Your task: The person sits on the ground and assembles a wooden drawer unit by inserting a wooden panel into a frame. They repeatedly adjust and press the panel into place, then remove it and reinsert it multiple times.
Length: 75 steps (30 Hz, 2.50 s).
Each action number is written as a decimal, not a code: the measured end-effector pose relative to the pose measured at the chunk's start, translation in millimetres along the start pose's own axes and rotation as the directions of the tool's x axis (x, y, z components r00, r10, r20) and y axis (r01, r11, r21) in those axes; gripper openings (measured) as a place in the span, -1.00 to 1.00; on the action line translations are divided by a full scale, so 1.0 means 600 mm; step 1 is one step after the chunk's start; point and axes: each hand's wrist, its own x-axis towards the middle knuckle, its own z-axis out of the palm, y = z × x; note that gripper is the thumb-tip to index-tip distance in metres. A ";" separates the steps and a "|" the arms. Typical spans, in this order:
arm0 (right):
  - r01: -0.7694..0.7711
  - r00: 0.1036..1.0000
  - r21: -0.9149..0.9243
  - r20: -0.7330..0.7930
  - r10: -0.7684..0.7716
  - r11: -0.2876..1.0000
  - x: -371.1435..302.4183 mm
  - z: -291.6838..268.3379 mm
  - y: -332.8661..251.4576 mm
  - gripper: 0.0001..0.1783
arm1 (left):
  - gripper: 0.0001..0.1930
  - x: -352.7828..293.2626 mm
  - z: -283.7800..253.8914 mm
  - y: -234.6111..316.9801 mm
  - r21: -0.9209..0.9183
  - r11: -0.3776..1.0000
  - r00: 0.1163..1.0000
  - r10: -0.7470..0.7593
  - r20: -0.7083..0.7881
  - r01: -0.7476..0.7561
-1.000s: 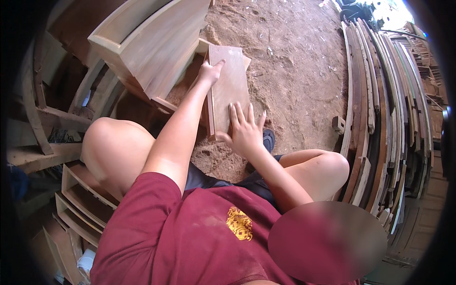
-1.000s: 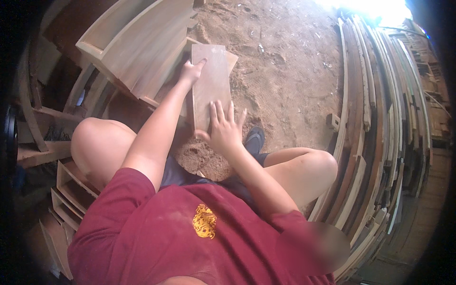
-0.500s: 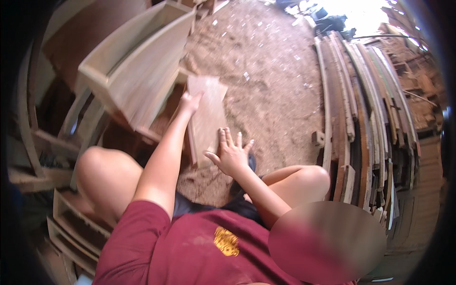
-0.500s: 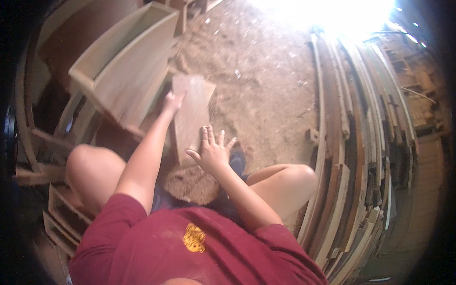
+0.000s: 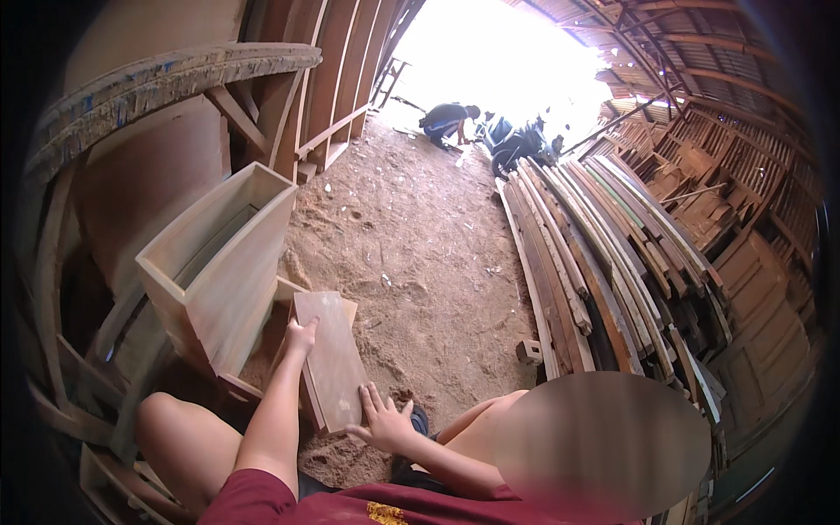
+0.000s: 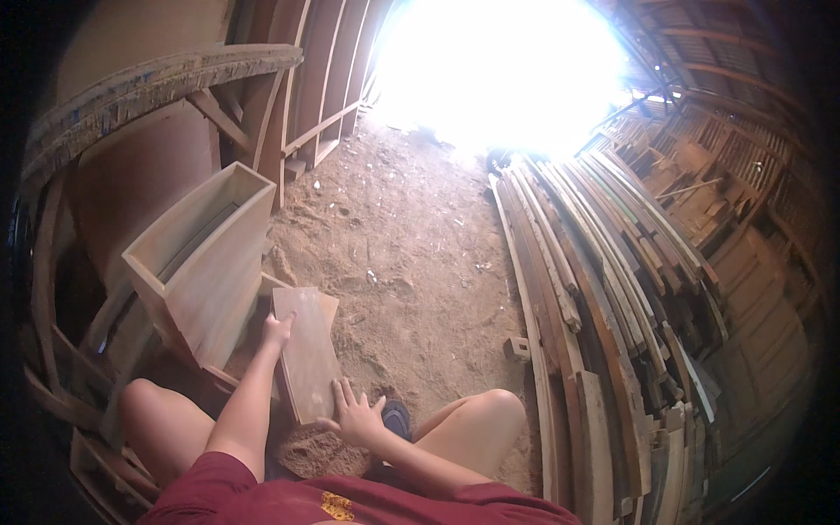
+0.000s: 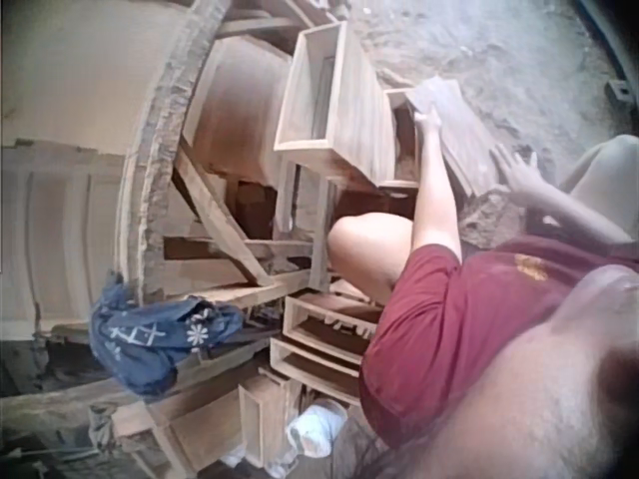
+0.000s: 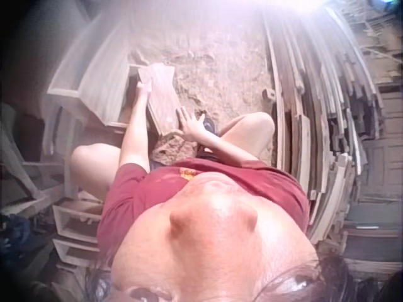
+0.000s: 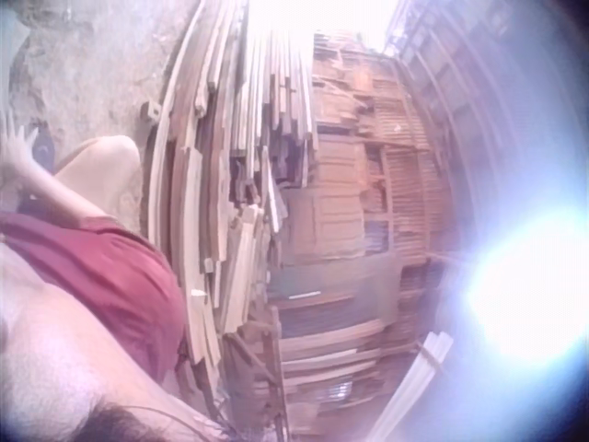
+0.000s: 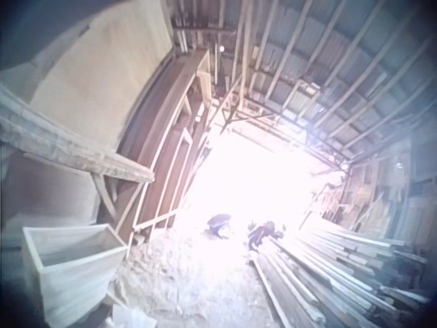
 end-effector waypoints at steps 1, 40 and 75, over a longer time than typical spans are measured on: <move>-0.010 1.000 -0.005 -0.006 0.010 1.000 0.022 -0.011 0.000 0.23 | -0.32 -0.006 0.000 0.008 0.007 1.000 1.000 0.011 -0.027 -0.011; 0.298 0.953 -0.206 0.009 -0.303 0.932 -0.035 -0.026 -0.065 0.33 | -0.39 0.000 -0.008 0.001 -0.116 0.993 0.999 0.025 -0.039 -0.029; 0.341 0.940 -0.185 0.065 -0.335 0.922 -0.027 -0.057 -0.064 0.49 | -0.34 0.012 0.003 -0.024 -0.134 0.990 0.998 0.041 -0.037 -0.046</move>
